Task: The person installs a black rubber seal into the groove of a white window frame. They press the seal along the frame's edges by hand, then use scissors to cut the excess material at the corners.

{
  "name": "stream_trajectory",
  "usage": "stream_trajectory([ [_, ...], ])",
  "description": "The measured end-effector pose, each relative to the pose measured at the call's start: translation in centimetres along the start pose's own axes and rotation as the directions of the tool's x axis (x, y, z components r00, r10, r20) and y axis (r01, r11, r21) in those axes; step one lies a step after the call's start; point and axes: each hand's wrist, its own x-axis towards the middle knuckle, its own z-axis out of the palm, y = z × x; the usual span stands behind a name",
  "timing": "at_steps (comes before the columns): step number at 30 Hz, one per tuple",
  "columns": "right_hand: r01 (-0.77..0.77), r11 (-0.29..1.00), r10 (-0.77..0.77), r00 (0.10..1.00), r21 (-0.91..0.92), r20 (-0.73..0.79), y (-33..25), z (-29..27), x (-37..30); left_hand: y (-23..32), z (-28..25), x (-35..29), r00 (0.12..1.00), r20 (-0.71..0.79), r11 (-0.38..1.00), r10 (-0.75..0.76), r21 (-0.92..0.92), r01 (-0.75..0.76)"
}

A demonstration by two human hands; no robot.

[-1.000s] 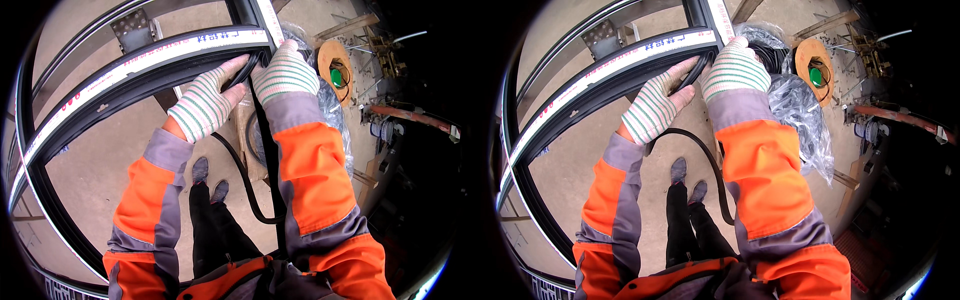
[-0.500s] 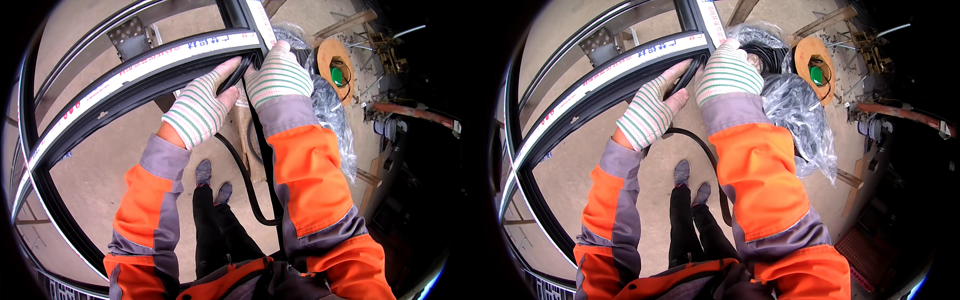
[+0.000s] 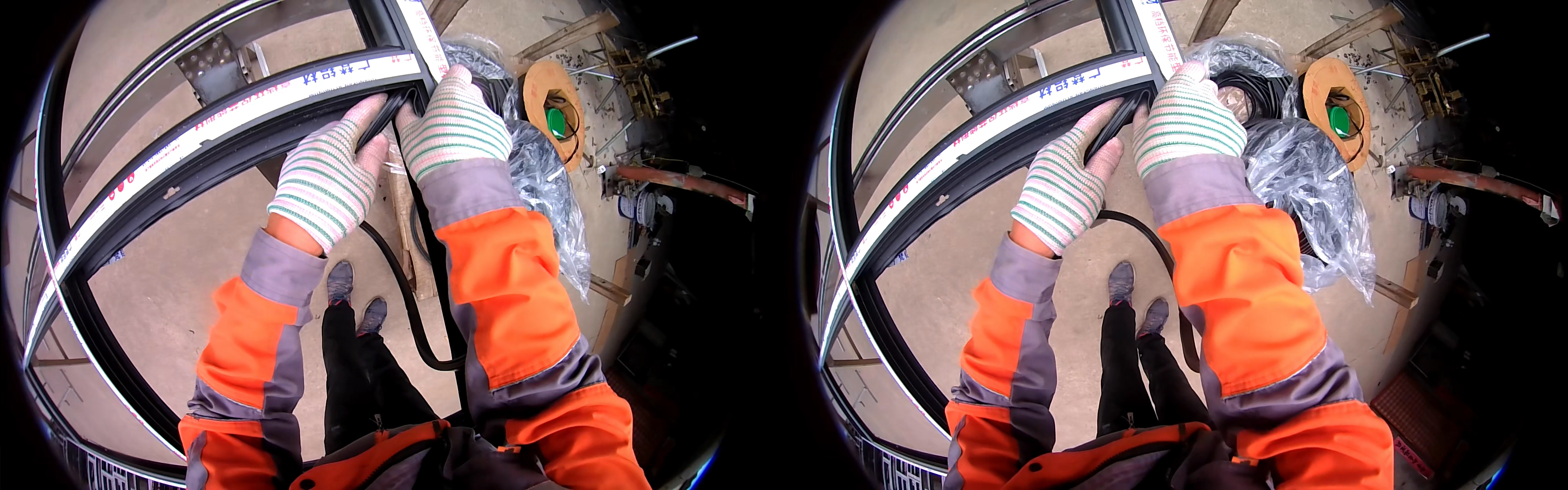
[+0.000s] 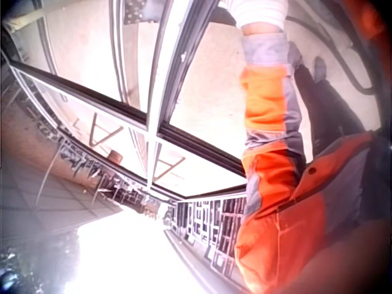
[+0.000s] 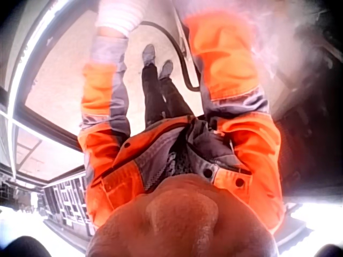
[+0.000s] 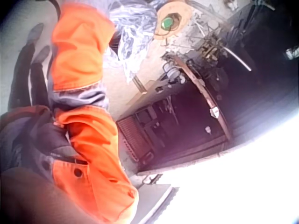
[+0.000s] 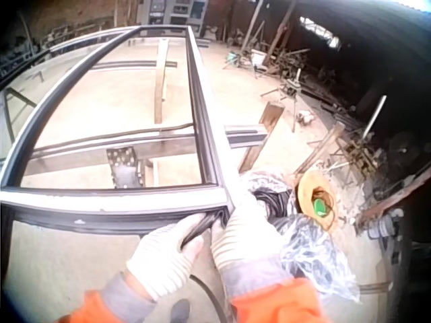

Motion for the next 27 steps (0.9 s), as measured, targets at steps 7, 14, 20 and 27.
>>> stream_trajectory([
  [7, 0.011, 1.000, -0.011, 1.000, 0.002, -0.014, 0.3, 0.1, 0.0, 0.4, 0.5, 0.0, 0.993, -0.115, 0.993, 0.011, 0.118, 0.002],
  [14, 0.004, 0.998, -0.007, 0.999, 0.069, 0.043, -0.5, 0.8, 0.1, -0.4, 1.0, -0.6, 0.980, -0.185, 0.992, -0.067, 0.097, 0.086],
  [20, -0.005, 0.996, -0.001, 0.998, 0.092, 0.057, 0.0, 0.4, 0.3, -0.6, 1.7, -0.4, 0.949, -0.280, 0.935, 0.144, 0.353, -0.037],
  [27, -0.003, 0.999, 0.002, 1.000, 0.045, 0.023, 0.3, -0.5, 0.0, -0.5, 0.3, -1.3, 0.969, -0.235, 0.911, 0.081, 0.412, 0.024],
])
